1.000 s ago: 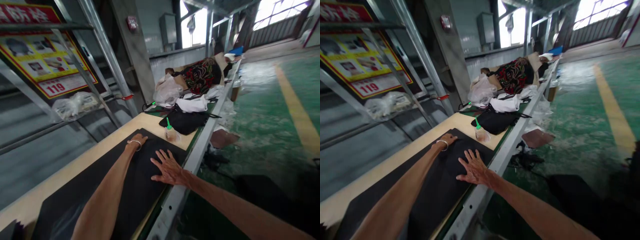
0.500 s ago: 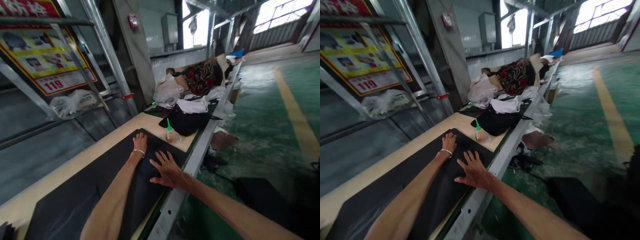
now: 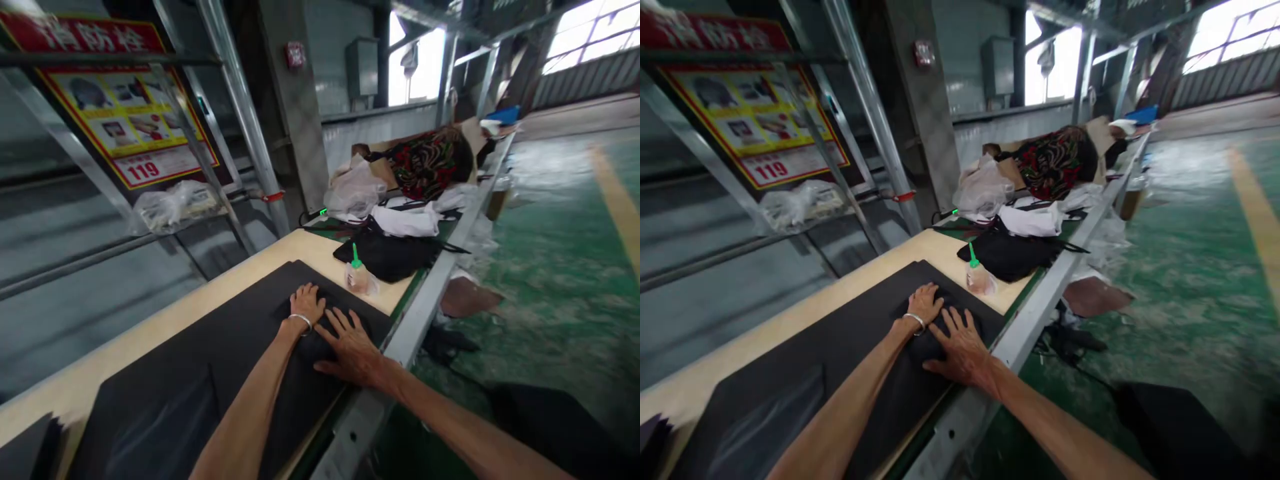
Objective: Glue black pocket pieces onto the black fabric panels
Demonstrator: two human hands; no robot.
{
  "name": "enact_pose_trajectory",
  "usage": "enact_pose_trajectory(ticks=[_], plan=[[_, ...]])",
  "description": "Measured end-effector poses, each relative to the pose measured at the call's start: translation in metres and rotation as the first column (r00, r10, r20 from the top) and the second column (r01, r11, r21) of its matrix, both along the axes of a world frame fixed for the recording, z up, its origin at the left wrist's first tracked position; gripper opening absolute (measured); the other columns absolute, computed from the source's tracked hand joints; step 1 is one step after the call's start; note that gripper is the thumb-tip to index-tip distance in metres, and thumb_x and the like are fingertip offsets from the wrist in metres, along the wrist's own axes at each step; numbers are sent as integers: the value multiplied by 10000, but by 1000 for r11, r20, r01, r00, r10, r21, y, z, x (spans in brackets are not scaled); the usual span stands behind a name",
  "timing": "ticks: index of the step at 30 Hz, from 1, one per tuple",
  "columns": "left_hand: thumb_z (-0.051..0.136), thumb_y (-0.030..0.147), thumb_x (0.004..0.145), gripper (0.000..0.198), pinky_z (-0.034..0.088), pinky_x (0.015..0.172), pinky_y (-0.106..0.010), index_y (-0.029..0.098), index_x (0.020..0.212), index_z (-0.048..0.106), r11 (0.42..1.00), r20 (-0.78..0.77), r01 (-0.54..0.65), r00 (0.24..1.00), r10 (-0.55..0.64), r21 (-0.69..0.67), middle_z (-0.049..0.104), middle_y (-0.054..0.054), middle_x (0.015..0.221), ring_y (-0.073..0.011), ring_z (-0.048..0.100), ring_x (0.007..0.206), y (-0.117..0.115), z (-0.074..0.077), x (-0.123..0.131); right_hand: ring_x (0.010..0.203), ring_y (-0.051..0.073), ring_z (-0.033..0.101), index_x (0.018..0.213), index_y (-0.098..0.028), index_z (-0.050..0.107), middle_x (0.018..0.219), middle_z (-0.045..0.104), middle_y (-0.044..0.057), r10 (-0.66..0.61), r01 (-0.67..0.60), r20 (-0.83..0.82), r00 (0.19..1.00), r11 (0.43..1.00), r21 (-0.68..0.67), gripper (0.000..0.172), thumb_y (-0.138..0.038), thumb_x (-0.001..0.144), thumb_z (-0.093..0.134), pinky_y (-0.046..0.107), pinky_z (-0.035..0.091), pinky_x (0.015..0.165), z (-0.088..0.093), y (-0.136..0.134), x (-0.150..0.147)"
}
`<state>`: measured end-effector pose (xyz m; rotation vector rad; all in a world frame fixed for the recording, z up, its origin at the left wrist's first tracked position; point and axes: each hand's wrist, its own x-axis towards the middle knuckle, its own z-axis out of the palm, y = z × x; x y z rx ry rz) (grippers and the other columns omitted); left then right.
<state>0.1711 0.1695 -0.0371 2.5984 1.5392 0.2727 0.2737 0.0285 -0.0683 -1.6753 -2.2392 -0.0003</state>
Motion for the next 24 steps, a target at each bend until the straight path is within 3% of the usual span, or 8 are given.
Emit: enact_pose_trajectory(ticks=[5, 10, 14, 18, 21, 24], plan=[[444, 416, 938, 527, 261, 1179, -509, 183, 1411, 455, 1000, 16, 0, 1000, 1, -16, 382, -98, 1551, -274, 295, 1448, -3, 11, 3, 1432, 404, 255, 1471, -232, 442, 1529, 339, 224, -34, 34, 35, 999, 999, 6, 814, -759, 851, 442, 651, 159, 1119, 1, 1, -2], [298, 481, 989, 530, 273, 1171, -531, 209, 1419, 445, 995, 56, 76, 996, -73, -66, 346, -75, 1573, -268, 257, 1465, -46, 6, -17, 1430, 387, 265, 1448, -190, 473, 1518, 361, 221, -10, 9, 58, 998, 1000, 29, 794, -726, 861, 470, 636, 171, 1125, -2, 3, -1], [371, 365, 982, 399, 316, 1145, -519, 225, 1317, 538, 997, 92, 51, 994, -56, 50, 471, -68, 1486, -243, 341, 1409, -68, 2, -48, 1439, 377, 252, 1477, -212, 436, 1543, 324, 206, -33, 31, 72, 997, 999, 27, 810, -735, 859, 467, 622, 155, 1137, -5, 6, -1], [427, 303, 959, 333, 425, 1051, -482, 206, 1236, 583, 983, 252, -129, 963, 92, 133, 547, -101, 1388, -252, 466, 1293, -55, 5, -78, 1437, 384, 259, 1487, -247, 419, 1546, 320, 200, -43, 42, 96, 994, 999, 9, 803, -732, 851, 488, 616, 174, 1133, -3, 6, -2], [494, 294, 925, 366, 466, 1014, -454, 162, 1261, 561, 946, 387, -323, 877, 286, 34, 583, -148, 1314, -270, 536, 1227, -31, 7, -97, 1441, 381, 250, 1490, -265, 413, 1557, 305, 187, -44, 43, 95, 995, 999, 12, 798, -739, 851, 480, 614, 171, 1135, -1, 5, -2], [497, 267, 924, 355, 507, 970, -362, 125, 1242, 565, 930, 444, -361, 824, 354, -70, 633, -163, 1222, -216, 641, 1070, -9, 6, -108, 1444, 381, 244, 1496, -264, 401, 1560, 296, 189, -45, 48, 89, 995, 998, -33, 826, -764, 842, 459, 623, 169, 1134, 3, 4, -2]])
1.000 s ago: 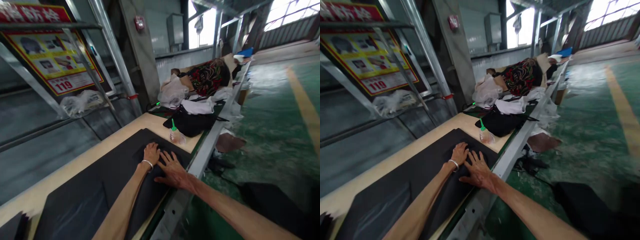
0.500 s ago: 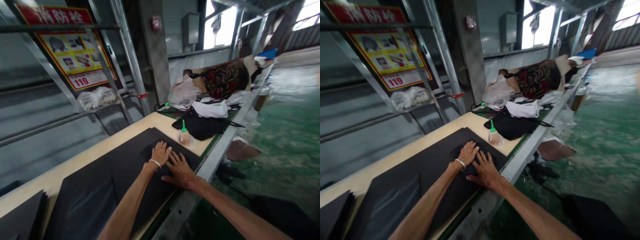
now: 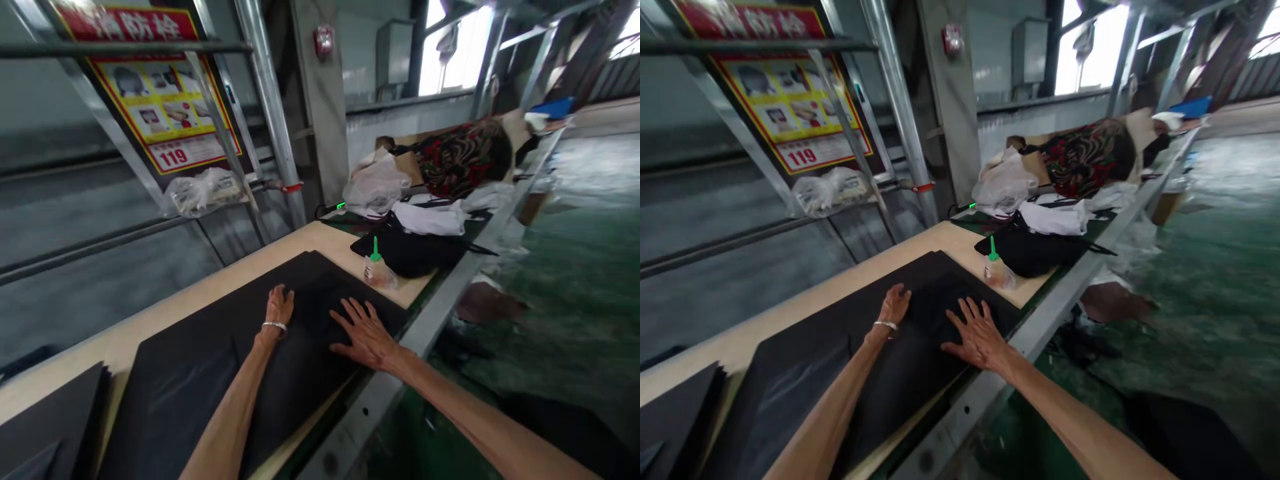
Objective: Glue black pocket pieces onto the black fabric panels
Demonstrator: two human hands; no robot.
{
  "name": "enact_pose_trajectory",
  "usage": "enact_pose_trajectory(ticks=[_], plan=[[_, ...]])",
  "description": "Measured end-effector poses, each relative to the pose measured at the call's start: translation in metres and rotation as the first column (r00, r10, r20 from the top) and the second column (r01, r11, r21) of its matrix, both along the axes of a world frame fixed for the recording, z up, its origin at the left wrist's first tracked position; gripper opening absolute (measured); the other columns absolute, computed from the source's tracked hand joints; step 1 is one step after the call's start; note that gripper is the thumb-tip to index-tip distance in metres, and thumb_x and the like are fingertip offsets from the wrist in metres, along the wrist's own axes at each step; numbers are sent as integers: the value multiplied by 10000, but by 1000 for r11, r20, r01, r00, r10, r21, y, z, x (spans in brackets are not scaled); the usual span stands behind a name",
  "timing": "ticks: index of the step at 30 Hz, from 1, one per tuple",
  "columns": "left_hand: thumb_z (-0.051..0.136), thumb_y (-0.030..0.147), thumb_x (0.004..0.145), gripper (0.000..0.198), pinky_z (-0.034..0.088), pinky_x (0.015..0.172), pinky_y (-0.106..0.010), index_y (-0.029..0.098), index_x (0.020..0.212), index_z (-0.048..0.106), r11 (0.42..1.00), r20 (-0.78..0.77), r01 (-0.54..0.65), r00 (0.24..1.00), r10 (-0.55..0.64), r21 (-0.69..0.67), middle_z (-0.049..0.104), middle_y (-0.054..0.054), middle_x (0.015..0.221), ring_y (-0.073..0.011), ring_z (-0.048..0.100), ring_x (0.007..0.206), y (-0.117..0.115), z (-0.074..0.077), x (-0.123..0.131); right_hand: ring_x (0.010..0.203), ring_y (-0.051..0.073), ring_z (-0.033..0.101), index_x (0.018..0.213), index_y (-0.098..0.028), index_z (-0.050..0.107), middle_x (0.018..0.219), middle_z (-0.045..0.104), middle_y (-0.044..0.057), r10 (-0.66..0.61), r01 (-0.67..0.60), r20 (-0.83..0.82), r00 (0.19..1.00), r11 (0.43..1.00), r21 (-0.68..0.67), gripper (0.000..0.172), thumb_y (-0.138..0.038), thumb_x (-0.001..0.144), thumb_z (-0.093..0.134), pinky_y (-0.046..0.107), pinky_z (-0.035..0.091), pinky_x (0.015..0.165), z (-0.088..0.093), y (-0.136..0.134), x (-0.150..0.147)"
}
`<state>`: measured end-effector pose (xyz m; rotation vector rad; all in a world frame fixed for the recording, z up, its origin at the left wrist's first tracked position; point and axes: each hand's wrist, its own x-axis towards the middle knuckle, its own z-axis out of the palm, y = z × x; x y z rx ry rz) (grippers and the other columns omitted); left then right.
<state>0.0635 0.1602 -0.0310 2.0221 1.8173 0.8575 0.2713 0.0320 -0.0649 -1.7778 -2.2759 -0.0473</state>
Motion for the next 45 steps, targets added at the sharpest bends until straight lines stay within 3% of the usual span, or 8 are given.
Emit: enact_pose_trajectory(ticks=[7, 12, 15, 20, 24, 30, 37, 45], plan=[[496, 166, 889, 294, 471, 1050, -331, 157, 1160, 610, 983, 16, 132, 991, -135, 127, 645, -105, 1242, -177, 605, 1162, 2, -1, 3, 1449, 376, 233, 1493, -259, 406, 1559, 297, 190, -5, 5, -12, 1000, 1000, -10, 822, -766, 847, 442, 623, 160, 1138, 1, 0, 0], [477, 113, 861, 308, 249, 1215, -473, 141, 1099, 669, 929, -360, 281, 915, -183, 242, 601, -129, 1339, -272, 411, 1385, -18, -3, 8, 1444, 378, 244, 1487, -257, 417, 1555, 306, 191, 5, -5, -15, 1000, 1000, 17, 802, -749, 855, 453, 623, 181, 1130, -2, 1, 0], [423, 223, 941, 360, 240, 1214, -489, 131, 1223, 626, 915, -437, 362, 862, -257, 178, 544, -126, 1418, -280, 353, 1424, -35, -4, 32, 1435, 386, 262, 1475, -250, 437, 1543, 332, 191, -4, 4, 5, 1000, 1000, 20, 787, -732, 855, 478, 630, 188, 1125, -1, 0, 0], [228, 415, 1014, 517, 308, 1185, -474, 195, 1402, 489, 866, -361, 500, 811, -460, 21, 412, -63, 1537, -235, 296, 1458, -48, -8, 86, 1426, 391, 275, 1408, -181, 526, 1516, 369, 214, 9, -12, 51, 999, 999, 47, 764, -717, 865, 479, 636, 181, 1126, -2, 1, -1], [159, 498, 1003, 609, 225, 1201, -549, 184, 1449, 431, 885, -385, 458, 804, -453, -86, 337, -83, 1574, -256, 239, 1482, -37, -13, 99, 1411, 390, 304, 1425, -159, 504, 1503, 381, 231, 1, -7, 89, 996, 998, 64, 790, -714, 862, 488, 627, 211, 1117, -4, 3, 0], [181, 590, 971, 742, 134, 1215, -558, 88, 1498, 327, 930, -394, 341, 843, -367, -137, 239, -141, 1601, -294, 162, 1499, -21, -23, 73, 1409, 389, 314, 1453, -217, 473, 1523, 361, 209, 5, -14, 98, 995, 996, 88, 784, -736, 865, 451, 624, 217, 1109, -7, 5, 1], [254, 579, 963, 691, 169, 1183, -619, 144, 1488, 362, 965, -433, 256, 864, -256, -59, 277, -140, 1592, -342, 185, 1487, -24, -30, 49, 1418, 371, 303, 1475, -256, 440, 1536, 354, 178, 1, -13, 95, 995, 991, 132, 762, -726, 874, 445, 615, 207, 1115, -17, 8, 4], [212, 588, 962, 744, 150, 1193, -596, 89, 1505, 309, 961, -441, 250, 854, -276, -117, 224, -180, 1598, -330, 167, 1493, -24, -25, 49, 1430, 366, 284, 1486, -253, 422, 1545, 334, 180, -4, -3, 96, 995, 997, 74, 776, -735, 877, 425, 617, 204, 1118, -8, 6, 2]])
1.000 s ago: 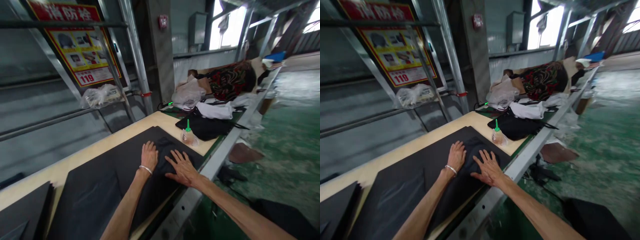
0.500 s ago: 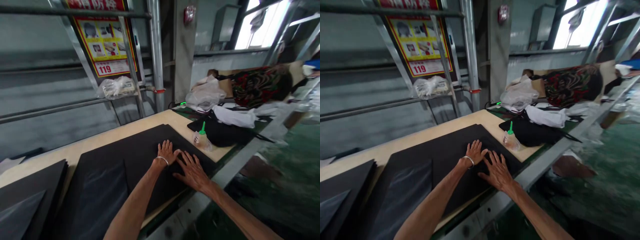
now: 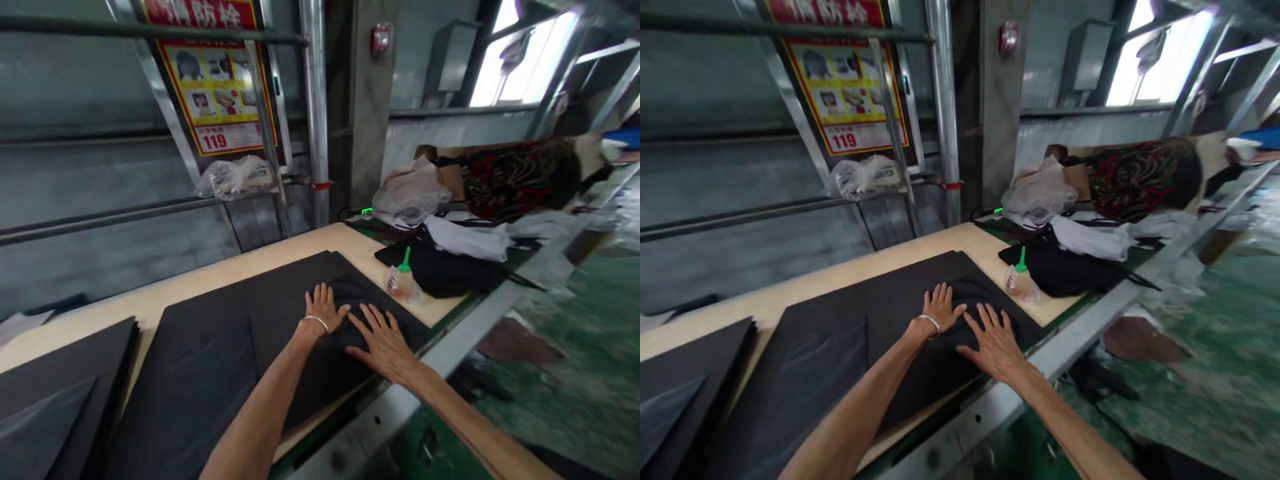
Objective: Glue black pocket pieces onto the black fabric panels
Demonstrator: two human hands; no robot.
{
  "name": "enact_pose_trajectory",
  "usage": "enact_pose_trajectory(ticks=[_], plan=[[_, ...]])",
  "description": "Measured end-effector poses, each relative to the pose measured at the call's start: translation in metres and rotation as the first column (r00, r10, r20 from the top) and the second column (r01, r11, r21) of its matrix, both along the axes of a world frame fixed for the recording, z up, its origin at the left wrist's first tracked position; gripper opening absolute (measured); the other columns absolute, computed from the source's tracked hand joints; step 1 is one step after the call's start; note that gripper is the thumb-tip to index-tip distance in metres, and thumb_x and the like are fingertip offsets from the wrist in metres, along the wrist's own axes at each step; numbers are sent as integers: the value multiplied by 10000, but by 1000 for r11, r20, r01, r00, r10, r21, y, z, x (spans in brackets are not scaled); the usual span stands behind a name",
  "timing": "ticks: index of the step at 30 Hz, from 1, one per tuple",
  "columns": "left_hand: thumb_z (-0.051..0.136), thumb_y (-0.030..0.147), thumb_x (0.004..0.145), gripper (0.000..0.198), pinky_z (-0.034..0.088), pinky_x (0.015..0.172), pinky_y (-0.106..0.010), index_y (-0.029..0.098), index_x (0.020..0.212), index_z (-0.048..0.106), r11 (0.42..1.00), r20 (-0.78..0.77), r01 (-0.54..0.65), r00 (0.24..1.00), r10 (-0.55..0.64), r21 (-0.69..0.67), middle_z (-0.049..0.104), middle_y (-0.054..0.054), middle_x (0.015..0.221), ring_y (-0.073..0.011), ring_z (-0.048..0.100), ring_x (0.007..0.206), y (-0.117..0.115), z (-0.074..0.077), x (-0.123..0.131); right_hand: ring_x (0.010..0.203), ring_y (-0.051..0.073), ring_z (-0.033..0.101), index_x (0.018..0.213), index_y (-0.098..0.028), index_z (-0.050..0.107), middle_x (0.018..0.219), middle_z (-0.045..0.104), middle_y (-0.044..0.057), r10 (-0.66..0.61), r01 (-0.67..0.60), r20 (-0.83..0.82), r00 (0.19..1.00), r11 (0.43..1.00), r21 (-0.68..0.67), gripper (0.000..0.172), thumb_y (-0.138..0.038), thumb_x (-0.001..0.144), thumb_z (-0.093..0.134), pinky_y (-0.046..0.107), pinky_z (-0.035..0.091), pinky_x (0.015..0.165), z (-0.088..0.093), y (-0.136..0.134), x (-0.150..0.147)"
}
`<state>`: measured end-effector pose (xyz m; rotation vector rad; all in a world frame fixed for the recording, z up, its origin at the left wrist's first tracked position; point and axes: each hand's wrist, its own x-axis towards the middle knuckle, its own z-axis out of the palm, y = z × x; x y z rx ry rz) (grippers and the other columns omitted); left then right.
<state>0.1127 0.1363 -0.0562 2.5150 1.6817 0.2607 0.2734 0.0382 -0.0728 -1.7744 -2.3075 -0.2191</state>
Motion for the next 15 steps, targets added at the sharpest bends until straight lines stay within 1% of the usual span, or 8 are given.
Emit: enact_pose_trajectory(ticks=[2, 4, 6, 7, 8, 10, 12, 15], plan=[[247, 569, 965, 741, 144, 1196, -592, 69, 1509, 284, 998, 9, 19, 1000, -19, 57, 187, -180, 1607, -320, 130, 1502, -5, 3, 1, 1434, 369, 275, 1486, -250, 422, 1548, 325, 187, -2, 2, -1, 1000, 999, -37, 777, -732, 876, 430, 619, 212, 1115, 4, -2, -1], [252, 519, 979, 679, 124, 1206, -581, 98, 1511, 291, 985, 14, 102, 994, -105, 138, 175, -143, 1618, -290, 101, 1510, -13, 3, 2, 1434, 371, 274, 1480, -237, 432, 1546, 325, 194, -3, 3, -1, 1000, 999, -55, 780, -730, 875, 436, 619, 213, 1117, 7, -3, -2], [233, 486, 991, 625, 130, 1210, -572, 132, 1495, 339, 974, 16, 171, 984, -176, 149, 234, -116, 1608, -271, 134, 1508, -23, 0, 4, 1433, 372, 275, 1455, -211, 470, 1544, 326, 200, -7, 7, 3, 1000, 999, -53, 774, -724, 877, 440, 612, 206, 1126, 8, -4, -3], [228, 480, 993, 615, 148, 1208, -570, 137, 1486, 358, 976, 22, 173, 984, -177, 131, 262, -115, 1599, -272, 162, 1502, -28, -2, 4, 1432, 372, 277, 1442, -198, 487, 1544, 325, 202, -8, 8, 6, 1000, 999, -49, 772, -723, 879, 438, 607, 200, 1132, 8, -4, -3], [228, 474, 993, 611, 171, 1205, -566, 135, 1483, 364, 982, 31, 155, 987, -159, 111, 271, -119, 1595, -276, 179, 1498, -31, -3, 5, 1433, 371, 275, 1435, -186, 496, 1544, 323, 204, -8, 8, 9, 1000, 999, -47, 772, -721, 882, 433, 600, 197, 1137, 8, -4, -3], [244, 460, 992, 614, 201, 1201, -550, 121, 1495, 340, 991, 48, 93, 994, -99, 99, 229, -128, 1607, -283, 166, 1500, -36, -6, 5, 1435, 370, 272, 1448, -187, 480, 1544, 323, 205, -9, 9, 13, 1000, 999, -47, 780, -723, 883, 429, 597, 197, 1138, 7, -4, -2], [261, 450, 986, 629, 197, 1204, -539, 97, 1504, 315, 995, 44, 19, 999, -24, 98, 180, -142, 1616, -292, 134, 1504, -38, -6, 2, 1434, 371, 273, 1474, -214, 442, 1543, 328, 200, -5, 6, 14, 1000, 999, -52, 784, -726, 881, 430, 605, 205, 1130, 7, -4, -1], [271, 468, 975, 681, 166, 1203, -554, 27, 1492, 317, 992, -1, -116, 993, 116, 53, 184, -195, 1601, -324, 125, 1500, -38, -6, -3, 1436, 371, 269, 1492, -242, 412, 1553, 312, 190, 2, -2, 1, 1000, 998, -57, 769, -717, 887, 430, 613, 204, 1124, 8, -4, -2]])
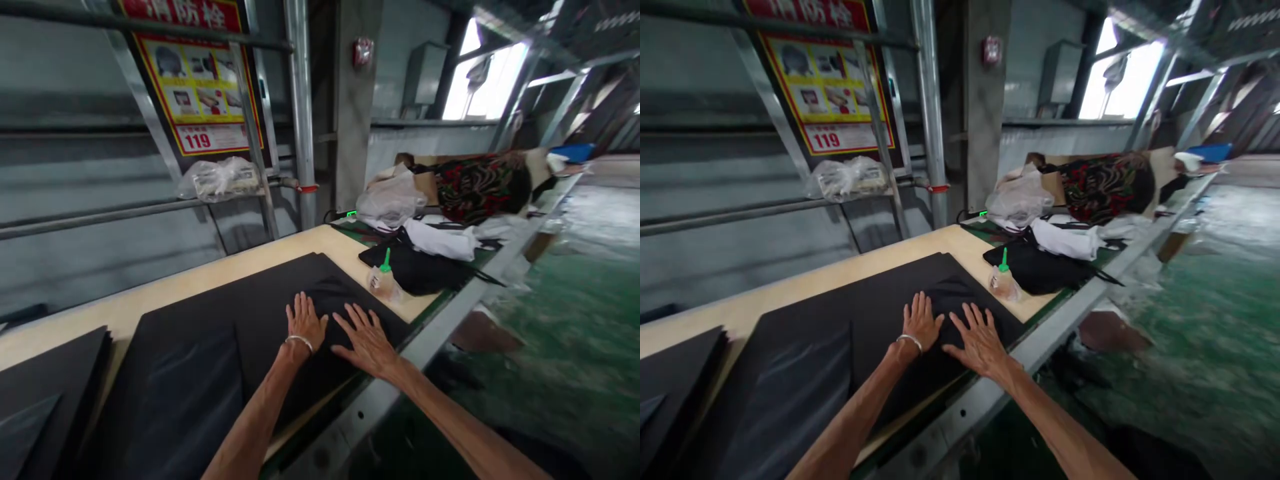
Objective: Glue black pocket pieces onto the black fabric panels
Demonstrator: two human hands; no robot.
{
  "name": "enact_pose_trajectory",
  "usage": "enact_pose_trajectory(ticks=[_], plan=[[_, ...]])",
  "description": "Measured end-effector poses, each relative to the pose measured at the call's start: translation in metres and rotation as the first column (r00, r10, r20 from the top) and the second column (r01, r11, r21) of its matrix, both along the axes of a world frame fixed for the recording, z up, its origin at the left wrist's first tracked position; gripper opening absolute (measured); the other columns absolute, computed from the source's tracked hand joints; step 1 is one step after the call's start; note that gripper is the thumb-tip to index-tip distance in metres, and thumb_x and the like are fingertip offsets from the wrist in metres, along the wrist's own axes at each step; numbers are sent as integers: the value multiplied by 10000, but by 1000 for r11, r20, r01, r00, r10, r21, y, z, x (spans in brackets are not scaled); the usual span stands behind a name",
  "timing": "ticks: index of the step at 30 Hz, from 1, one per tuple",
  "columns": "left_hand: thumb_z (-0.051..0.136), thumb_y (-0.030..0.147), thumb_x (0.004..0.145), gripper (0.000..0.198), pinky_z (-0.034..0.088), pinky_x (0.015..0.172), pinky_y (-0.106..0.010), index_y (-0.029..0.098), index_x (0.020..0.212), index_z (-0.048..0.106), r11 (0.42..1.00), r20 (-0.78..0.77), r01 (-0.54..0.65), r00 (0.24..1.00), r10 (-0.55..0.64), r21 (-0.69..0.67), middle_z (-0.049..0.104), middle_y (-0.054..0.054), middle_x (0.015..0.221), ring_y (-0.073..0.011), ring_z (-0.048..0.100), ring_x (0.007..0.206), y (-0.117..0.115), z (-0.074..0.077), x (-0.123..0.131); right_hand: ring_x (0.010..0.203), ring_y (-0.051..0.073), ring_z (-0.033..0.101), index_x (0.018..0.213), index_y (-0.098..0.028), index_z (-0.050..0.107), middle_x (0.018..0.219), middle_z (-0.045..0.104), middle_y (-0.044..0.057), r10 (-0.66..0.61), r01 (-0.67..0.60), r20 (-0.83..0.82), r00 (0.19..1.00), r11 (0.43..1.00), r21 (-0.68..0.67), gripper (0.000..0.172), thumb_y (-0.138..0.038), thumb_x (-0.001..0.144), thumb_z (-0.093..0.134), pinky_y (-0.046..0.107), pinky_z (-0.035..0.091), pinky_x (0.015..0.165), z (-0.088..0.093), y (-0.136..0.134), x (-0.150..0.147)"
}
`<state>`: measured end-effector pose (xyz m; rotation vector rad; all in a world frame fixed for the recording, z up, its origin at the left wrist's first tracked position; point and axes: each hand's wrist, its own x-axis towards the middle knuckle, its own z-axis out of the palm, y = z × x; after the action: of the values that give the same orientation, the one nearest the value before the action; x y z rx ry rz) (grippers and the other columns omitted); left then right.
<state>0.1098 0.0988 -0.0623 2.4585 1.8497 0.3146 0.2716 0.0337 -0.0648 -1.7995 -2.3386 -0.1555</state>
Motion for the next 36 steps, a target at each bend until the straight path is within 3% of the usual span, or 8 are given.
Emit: enact_pose_trajectory(ticks=[3, 8, 11, 14, 18, 21, 28, 36], plan=[[266, 484, 965, 716, 154, 1202, -548, -4, 1487, 310, 997, -42, -82, 996, 81, -15, 203, -223, 1587, -339, 131, 1496, 1, -1, -3, 1447, 364, 246, 1503, -232, 391, 1561, 300, 180, -8, 6, -44, 999, 999, -32, 799, -722, 874, 443, 612, 177, 1136, 1, 0, -1], [259, 490, 954, 731, 172, 1194, -551, -9, 1486, 314, 997, -60, -79, 995, 79, 8, 235, -236, 1576, -356, 182, 1483, 1, -3, -3, 1448, 298, 275, 1544, -186, 288, 1563, 317, 134, -59, 24, -234, 970, 989, -149, 807, -666, 905, 402, 549, 213, 1166, 16, 5, 12], [267, 473, 956, 725, 178, 1189, -563, -25, 1480, 316, 997, -52, -63, 997, 65, 34, 244, -250, 1568, -366, 197, 1477, 1, -4, -3, 1421, 251, 344, 1500, -126, 375, 1533, 373, 143, -71, 31, -331, 941, 992, -125, 698, -568, 978, 241, 470, 272, 1167, 33, 16, 17], [291, 452, 953, 721, 178, 1184, -575, -36, 1484, 294, 998, -66, -48, 997, 51, 42, 243, -266, 1562, -382, 198, 1472, 0, -4, -6, 1417, 252, 347, 1438, -99, 472, 1517, 398, 148, 9, -24, -296, 955, 999, -47, 674, -540, 985, 240, 441, 236, 1187, 42, 30, 0], [367, 350, 921, 688, 167, 1179, -597, 13, 1511, 259, 1000, -141, 16, 990, -16, 0, 198, -241, 1583, -401, 150, 1478, -1, -2, -9, 1461, 214, 254, 1526, -150, 333, 1575, 297, 96, 176, -233, -281, 943, 955, -183, 685, -565, 999, 196, 421, 179, 1205, 32, 53, -38], [329, 311, 935, 649, 165, 1176, -601, 39, 1519, 253, 999, -134, 8, 991, -12, -34, 195, -237, 1586, -398, 147, 1479, 0, 0, -9, 1489, 210, 157, 1557, -150, 240, 1602, 210, 97, 211, -267, -217, 953, 923, -278, 689, -558, 1008, 156, 457, 91, 1213, 19, 73, -44], [326, 476, 962, 648, 171, 1163, -617, 150, 1521, 302, 999, -51, -30, 998, 30, -11, 250, -234, 1577, -409, 174, 1470, 2, -1, -5, 1499, 241, 80, 1545, -194, 289, 1613, 176, 74, 56, -67, -46, 997, 957, -281, 664, -551, 986, 257, 489, 55, 1208, 10, 121, -5], [367, 466, 961, 608, 209, 1153, -615, 166, 1489, 383, 999, -48, -30, 998, 32, 44, 301, -239, 1555, -411, 229, 1457, 1, -4, -5, 1496, 266, 102, 1550, -72, 230, 1608, 149, 139, -204, 175, -70, 977, 940, -292, 821, -645, 966, 166, 483, 105, 1203, 24, 145, -4]])
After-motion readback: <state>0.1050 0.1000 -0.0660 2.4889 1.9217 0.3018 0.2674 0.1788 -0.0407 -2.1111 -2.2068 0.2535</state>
